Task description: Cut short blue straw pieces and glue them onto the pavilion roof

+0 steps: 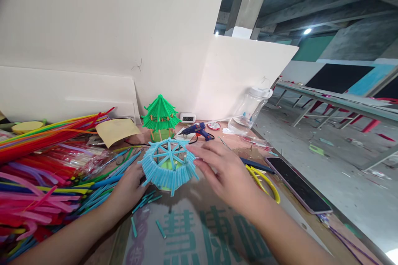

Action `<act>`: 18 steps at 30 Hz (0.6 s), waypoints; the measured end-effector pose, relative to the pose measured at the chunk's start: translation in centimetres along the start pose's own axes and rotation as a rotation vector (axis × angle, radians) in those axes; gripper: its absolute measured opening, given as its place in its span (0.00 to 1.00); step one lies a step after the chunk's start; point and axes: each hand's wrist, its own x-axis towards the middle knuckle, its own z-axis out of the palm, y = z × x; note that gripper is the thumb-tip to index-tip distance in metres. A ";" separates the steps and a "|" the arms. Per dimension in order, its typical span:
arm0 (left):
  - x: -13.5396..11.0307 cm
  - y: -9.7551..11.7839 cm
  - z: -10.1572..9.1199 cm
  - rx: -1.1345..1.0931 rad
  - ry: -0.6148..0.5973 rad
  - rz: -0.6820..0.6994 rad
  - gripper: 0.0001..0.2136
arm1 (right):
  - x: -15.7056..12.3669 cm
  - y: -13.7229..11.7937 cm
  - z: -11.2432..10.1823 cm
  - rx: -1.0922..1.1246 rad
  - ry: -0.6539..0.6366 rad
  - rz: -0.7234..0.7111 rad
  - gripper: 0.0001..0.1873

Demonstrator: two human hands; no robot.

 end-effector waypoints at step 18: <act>0.0 0.5 0.0 -0.038 0.014 -0.002 0.12 | -0.6 0.0 0.1 -0.160 -0.038 0.039 0.17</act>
